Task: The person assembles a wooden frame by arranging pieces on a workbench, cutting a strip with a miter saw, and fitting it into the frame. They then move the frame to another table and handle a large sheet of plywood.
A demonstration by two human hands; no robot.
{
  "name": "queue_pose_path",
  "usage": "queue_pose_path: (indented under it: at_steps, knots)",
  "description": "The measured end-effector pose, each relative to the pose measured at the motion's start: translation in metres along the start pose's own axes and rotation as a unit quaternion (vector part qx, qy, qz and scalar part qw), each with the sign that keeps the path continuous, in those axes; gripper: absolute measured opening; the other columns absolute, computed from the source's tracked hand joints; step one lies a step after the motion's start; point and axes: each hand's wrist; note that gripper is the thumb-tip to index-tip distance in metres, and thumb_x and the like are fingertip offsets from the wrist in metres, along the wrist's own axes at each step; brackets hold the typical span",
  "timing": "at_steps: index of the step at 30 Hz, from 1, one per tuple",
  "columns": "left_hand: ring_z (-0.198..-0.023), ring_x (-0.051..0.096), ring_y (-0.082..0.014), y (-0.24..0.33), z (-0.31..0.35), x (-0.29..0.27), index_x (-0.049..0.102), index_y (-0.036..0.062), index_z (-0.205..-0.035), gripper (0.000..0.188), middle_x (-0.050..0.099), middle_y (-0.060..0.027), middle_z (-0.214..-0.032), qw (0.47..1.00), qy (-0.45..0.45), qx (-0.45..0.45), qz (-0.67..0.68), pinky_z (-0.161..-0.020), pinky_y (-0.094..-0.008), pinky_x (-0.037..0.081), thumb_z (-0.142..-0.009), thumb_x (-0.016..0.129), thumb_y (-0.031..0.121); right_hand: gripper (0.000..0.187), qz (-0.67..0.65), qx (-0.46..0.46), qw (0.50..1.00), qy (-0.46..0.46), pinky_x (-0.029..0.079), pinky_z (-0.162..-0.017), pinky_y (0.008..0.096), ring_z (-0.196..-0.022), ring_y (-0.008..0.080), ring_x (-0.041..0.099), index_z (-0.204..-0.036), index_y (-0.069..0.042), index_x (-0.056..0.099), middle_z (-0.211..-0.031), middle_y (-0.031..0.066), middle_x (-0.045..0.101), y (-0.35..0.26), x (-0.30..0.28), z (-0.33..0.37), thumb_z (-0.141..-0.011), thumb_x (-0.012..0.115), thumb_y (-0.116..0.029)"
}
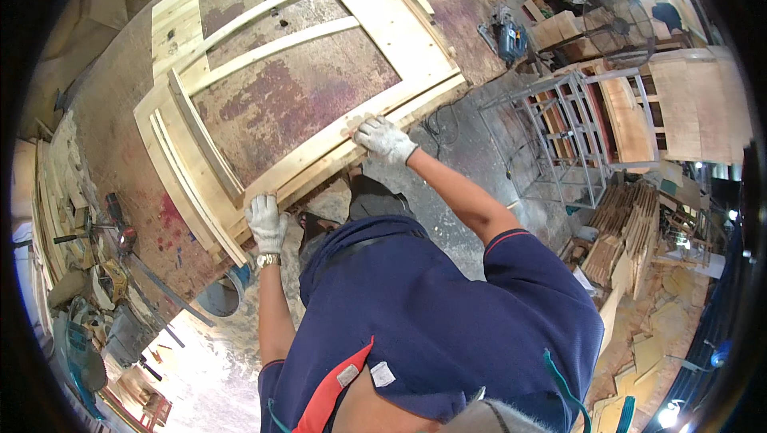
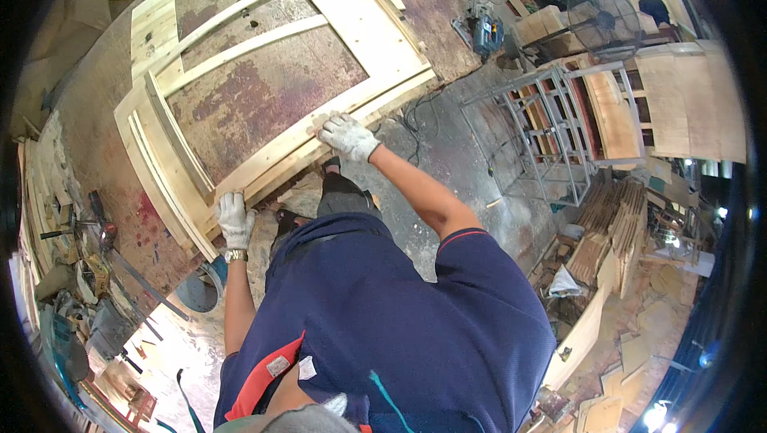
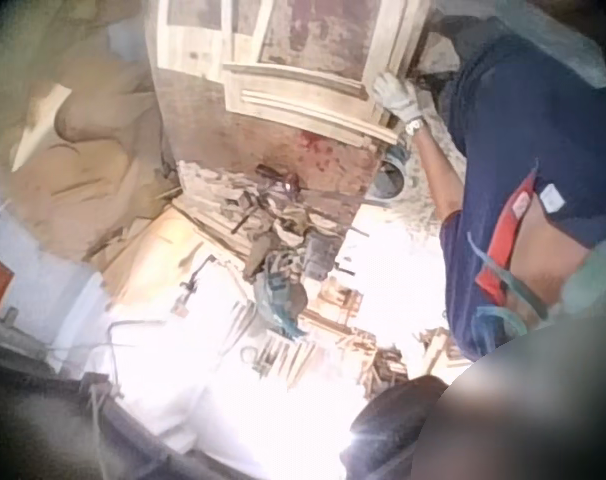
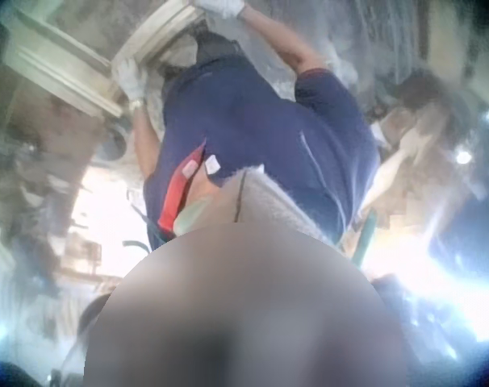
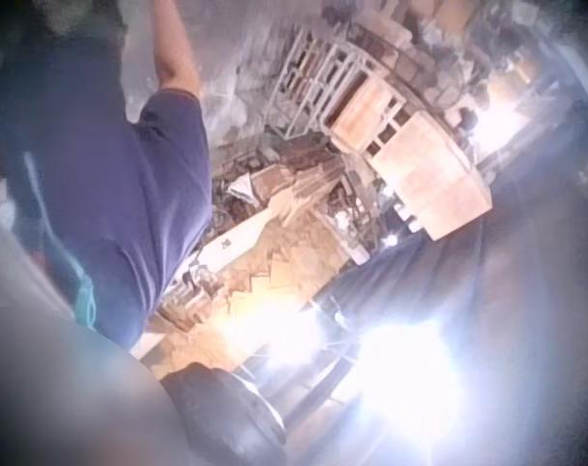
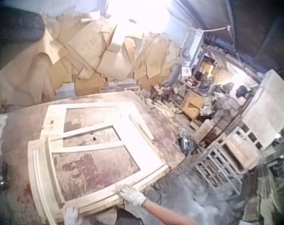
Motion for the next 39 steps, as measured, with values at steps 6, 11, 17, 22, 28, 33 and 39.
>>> queue_pose_path:
  at_steps: [6,11,17,22,28,33,39]
  knots:
    - [-0.119,0.058,-0.0318,0.015,0.013,0.012,0.058,0.0129,-0.145,0.088,0.063,-0.0114,-0.13,0.994,0.025,-0.098,-0.028,-0.105,-0.0483,0.042,-0.063,0.085,0.027,0.049,-0.102,0.128,0.985,0.061,0.047,-0.105,0.0445,-0.116,0.0338,0.061,-0.12,-0.008,0.068,-0.115,0.0134,0.066,0.058,-0.053,-0.01,-0.08,0.081,-0.034]
    - [-0.154,0.034,-0.0351,0.039,0.007,-0.002,0.046,0.0164,-0.158,0.105,0.043,-0.0148,-0.163,0.98,-0.012,-0.199,0.001,-0.122,-0.0592,0.025,-0.068,0.092,0.045,0.055,0.023,0.365,0.917,0.157,0.047,-0.105,0.0507,-0.118,0.0391,0.058,-0.125,-0.005,0.064,-0.124,0.0196,0.063,0.226,-0.071,-0.008,-0.09,0.072,-0.046]
    - [-0.155,0.033,-0.0365,0.081,-0.03,-0.017,0.048,0.0158,-0.157,0.105,0.038,-0.0152,-0.167,0.98,0.049,-0.195,-0.003,-0.122,-0.0584,0.026,-0.068,0.092,0.05,0.05,0.062,0.443,0.893,0.043,0.051,-0.1,0.0518,-0.12,0.0401,0.059,-0.124,-0.006,0.066,-0.123,0.0205,0.062,0.341,-0.076,-0.012,-0.088,0.073,-0.04]
    - [-0.153,0.035,-0.0384,0.102,-0.046,-0.018,0.051,0.0135,-0.154,0.101,0.041,-0.0161,-0.165,0.975,0.05,-0.213,0.028,-0.12,-0.059,0.026,-0.069,0.092,0.048,0.037,0.032,0.387,0.911,0.143,0.056,-0.09,0.0503,-0.104,0.0416,0.065,-0.108,-0.005,0.069,-0.112,0.0214,0.063,0.305,-0.057,-0.028,-0.09,0.074,-0.037]
    - [-0.146,0.044,-0.0365,0.116,-0.109,-0.011,0.055,0.0099,-0.148,0.08,0.047,-0.0149,-0.16,0.966,0.02,-0.212,0.144,-0.12,-0.0531,0.033,-0.082,0.084,0.043,0.031,-0.155,0.36,0.907,0.156,0.056,-0.078,0.0499,-0.093,0.0411,0.068,-0.1,-0.005,0.068,-0.106,0.017,0.063,0.187,-0.03,-0.036,-0.087,0.078,-0.032]
    - [-0.159,0.021,-0.0395,0.105,-0.146,0.014,0.035,0.0117,-0.164,0.098,0.029,-0.0178,-0.171,0.973,-0.122,-0.156,0.12,-0.125,-0.0602,0.021,-0.088,0.074,0.059,0.034,-0.165,0.377,0.899,0.149,0.056,-0.079,0.05,-0.092,0.0407,0.068,-0.102,-0.005,0.067,-0.109,0.0166,0.061,0.159,-0.012,-0.039,-0.089,0.075,-0.036]
    - [-0.162,0.011,-0.0386,0.095,-0.148,0.032,0.029,0.013,-0.166,0.094,0.012,-0.017,-0.176,0.972,-0.164,-0.141,0.09,-0.127,-0.0603,0.015,-0.094,0.065,0.062,0.037,-0.193,0.397,0.88,0.178,0.054,-0.084,0.0476,-0.094,0.0398,0.067,-0.101,-0.003,0.071,-0.105,0.0166,0.063,0.153,-0.014,-0.039,-0.087,0.078,-0.037]
Point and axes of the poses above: each hand's wrist, its own z-axis away from the middle knuckle, its own x-axis out of the palm, y = z × x
